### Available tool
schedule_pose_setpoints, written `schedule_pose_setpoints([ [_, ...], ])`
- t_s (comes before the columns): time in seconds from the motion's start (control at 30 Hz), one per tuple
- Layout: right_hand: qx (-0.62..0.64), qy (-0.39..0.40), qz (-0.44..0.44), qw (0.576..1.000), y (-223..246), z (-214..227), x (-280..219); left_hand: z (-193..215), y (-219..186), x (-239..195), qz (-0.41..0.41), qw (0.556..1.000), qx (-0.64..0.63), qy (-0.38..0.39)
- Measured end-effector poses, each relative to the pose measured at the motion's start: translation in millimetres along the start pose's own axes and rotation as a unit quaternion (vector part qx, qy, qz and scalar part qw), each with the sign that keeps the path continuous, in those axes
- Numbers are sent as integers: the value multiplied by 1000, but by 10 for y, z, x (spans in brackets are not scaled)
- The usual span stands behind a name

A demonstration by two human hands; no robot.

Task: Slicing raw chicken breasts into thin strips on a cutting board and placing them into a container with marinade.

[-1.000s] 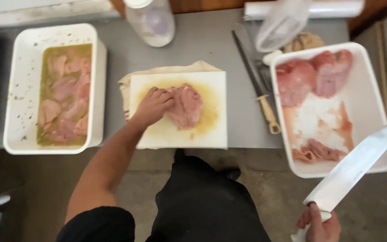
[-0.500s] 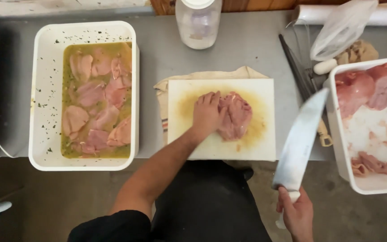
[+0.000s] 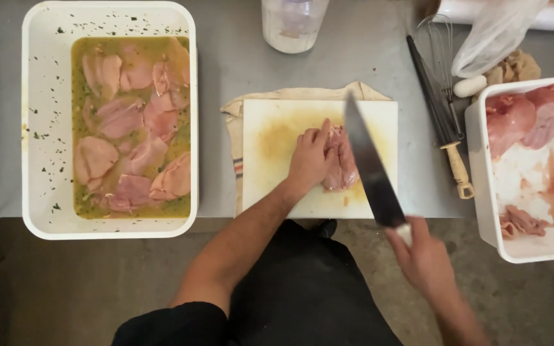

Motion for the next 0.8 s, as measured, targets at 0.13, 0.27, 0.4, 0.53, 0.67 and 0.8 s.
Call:
schedule_pose_setpoints([
  [0.13,-190,-60,165,966,403,137,298,-90,61,12,54,990,-105,-82],
  [0.27,-252,-40,202,946,610,133,498,-153,94,19,113,979,-146,-82],
  [0.4,-306,-58,215,926,632,105,508,-200,129,-4,115,976,-150,-106],
  [0.53,-388,-54,189,901,587,190,360,-237,141,13,74,979,-136,-133],
  [0.67,-382,7,126,915,638,206,299,-172,74,-17,21,982,-117,-147],
  [0.8,-340,18,104,935,784,69,530,-136,68,-28,-4,980,-117,-158],
])
Point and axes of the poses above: each hand's wrist, its own x-axis towards the middle knuckle, its own z-axis out of the back of the hand, y = z × x, the point moved 3 cm from there along x, towards the middle knuckle, and after that the axes turned 2 degrees about -x, right-handed, at the moved point
